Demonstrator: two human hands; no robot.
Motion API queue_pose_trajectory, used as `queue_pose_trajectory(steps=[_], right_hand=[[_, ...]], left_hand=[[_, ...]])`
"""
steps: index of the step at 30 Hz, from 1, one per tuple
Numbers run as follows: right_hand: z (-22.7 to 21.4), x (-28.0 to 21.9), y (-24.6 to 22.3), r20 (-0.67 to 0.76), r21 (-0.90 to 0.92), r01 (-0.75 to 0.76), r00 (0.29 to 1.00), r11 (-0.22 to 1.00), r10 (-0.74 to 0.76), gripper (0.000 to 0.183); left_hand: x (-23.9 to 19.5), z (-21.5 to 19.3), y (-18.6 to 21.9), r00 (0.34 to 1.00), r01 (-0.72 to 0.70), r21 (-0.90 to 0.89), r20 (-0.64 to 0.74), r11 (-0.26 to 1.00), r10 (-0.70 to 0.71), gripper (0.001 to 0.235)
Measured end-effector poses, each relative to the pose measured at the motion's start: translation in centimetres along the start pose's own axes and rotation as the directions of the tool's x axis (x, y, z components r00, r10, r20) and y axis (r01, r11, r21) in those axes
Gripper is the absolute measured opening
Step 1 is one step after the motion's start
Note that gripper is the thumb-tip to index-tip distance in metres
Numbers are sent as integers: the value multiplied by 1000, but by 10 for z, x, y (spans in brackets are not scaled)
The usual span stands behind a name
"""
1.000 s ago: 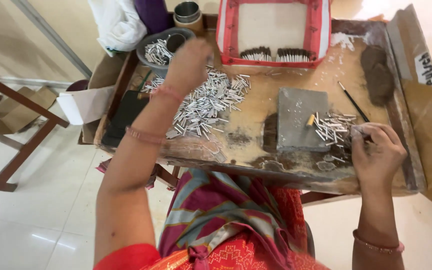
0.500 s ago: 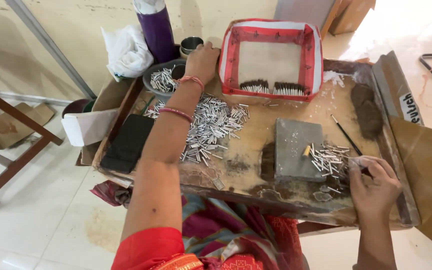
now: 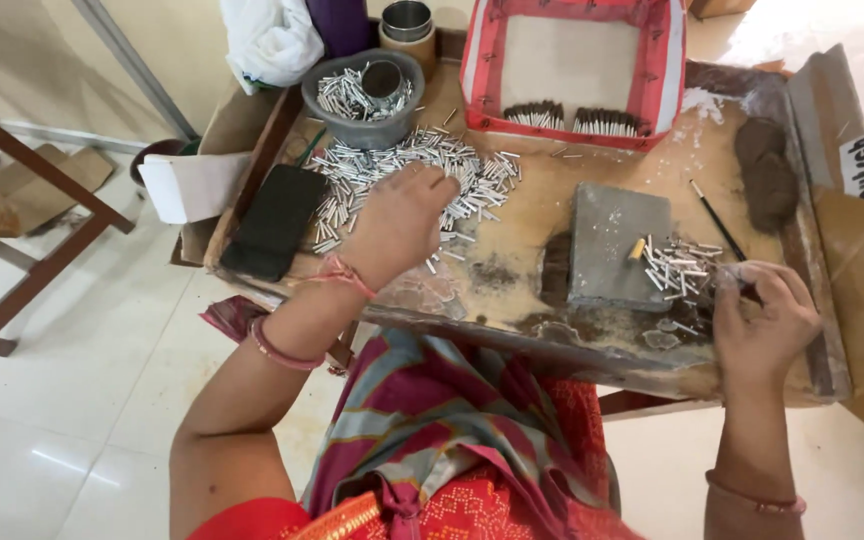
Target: The person sits at a workbench and hand-rolls white paste onto small sticks one at a time, shaping each piece between the fingers and placing the finished stick into a growing pile on the bench. A bowl of finished sticks and a box of bare sticks sit on the bench beside a flat stone slab.
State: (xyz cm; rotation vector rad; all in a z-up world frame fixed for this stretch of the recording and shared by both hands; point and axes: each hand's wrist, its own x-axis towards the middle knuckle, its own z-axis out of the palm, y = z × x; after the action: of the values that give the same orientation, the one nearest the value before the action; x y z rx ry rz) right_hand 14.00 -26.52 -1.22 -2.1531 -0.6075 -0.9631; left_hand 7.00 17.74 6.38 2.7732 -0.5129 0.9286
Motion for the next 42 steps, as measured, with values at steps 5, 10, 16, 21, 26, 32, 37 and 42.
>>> queue_pose_trajectory(steps=[5,10,16,21,26,32,37,42], right_hand=[[0,-5,5,17,1,8,1000,1000,-8,6],[5,-3,20,-17,-97,41,999,994,-43,7],[-2,-1,10,-27,-58,-36,999,998,34,9],[-4,-2,-1,-12,36,-102,995,994,103,8],[-4,-7,5,-14,58,-96,995,994,97,8],[-4,-4,4,-49,62,-77,996,995,81,8],[-6,0,0,-38,53,-89,995,995,91,8],[-6,3,-5,-35,87,-70,997,994,73,4]], left_hand=[[34,37,-51,984,166,57,-71,985,-161,28],[100,96,-95,995,91,324,-3,942,-95,25],[151,137,-134,894,216,494,246,842,-374,46],[161,152,-147,827,287,484,309,827,-469,42],[158,145,-142,828,262,509,317,820,-462,41],[170,163,-171,916,318,509,55,800,-398,32],[149,112,-118,912,406,376,-111,833,-395,33],[71,48,-22,979,105,-40,-170,994,-110,23]])
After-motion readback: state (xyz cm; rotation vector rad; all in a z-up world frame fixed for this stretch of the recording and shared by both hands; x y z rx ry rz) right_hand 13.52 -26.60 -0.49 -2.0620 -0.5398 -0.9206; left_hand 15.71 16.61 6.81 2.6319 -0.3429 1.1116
